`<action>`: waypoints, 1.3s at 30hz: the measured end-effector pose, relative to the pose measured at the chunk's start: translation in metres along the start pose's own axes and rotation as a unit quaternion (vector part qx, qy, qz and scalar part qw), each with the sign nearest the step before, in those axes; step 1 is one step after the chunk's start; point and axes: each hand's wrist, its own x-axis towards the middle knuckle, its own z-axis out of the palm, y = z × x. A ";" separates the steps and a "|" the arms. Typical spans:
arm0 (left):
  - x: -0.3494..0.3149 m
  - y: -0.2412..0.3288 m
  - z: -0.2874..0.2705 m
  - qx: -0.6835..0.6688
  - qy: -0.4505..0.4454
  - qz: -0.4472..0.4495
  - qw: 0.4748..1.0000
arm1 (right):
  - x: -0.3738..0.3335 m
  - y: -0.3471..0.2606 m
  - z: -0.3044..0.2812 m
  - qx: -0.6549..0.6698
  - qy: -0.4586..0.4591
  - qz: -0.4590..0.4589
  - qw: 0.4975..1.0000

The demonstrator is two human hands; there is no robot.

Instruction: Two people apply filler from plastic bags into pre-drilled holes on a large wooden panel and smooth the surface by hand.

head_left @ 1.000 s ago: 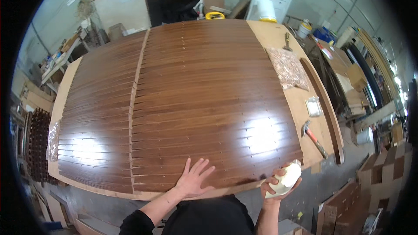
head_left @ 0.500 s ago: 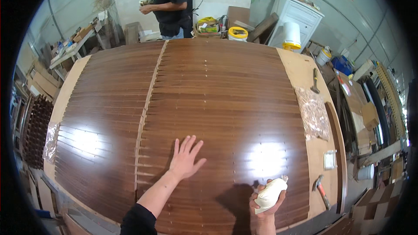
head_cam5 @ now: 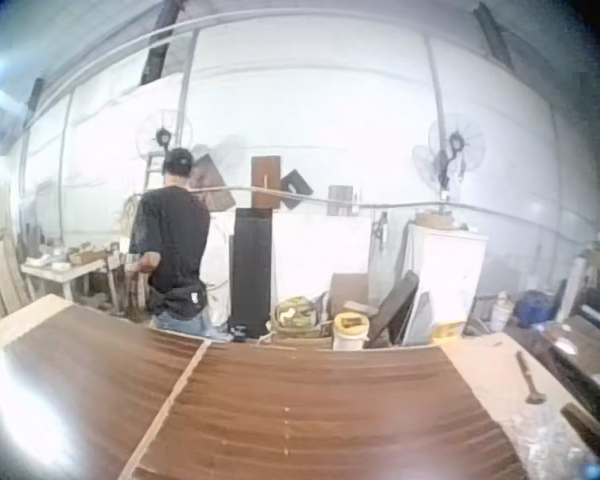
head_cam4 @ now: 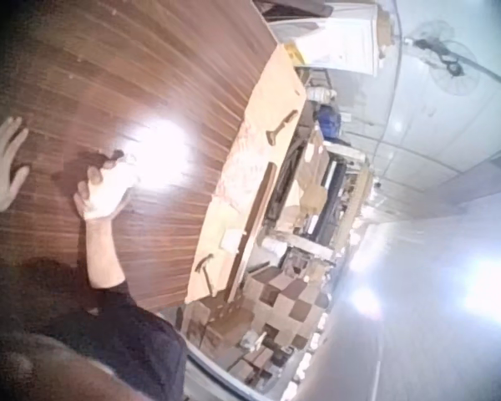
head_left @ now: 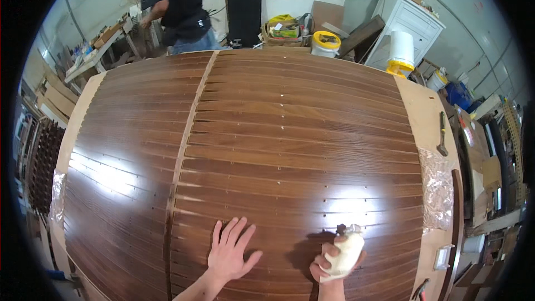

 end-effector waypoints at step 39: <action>0.009 -0.003 -0.003 -0.002 0.000 -0.008 1.000 | 0.320 -0.028 0.044 -0.784 0.225 -0.058 0.576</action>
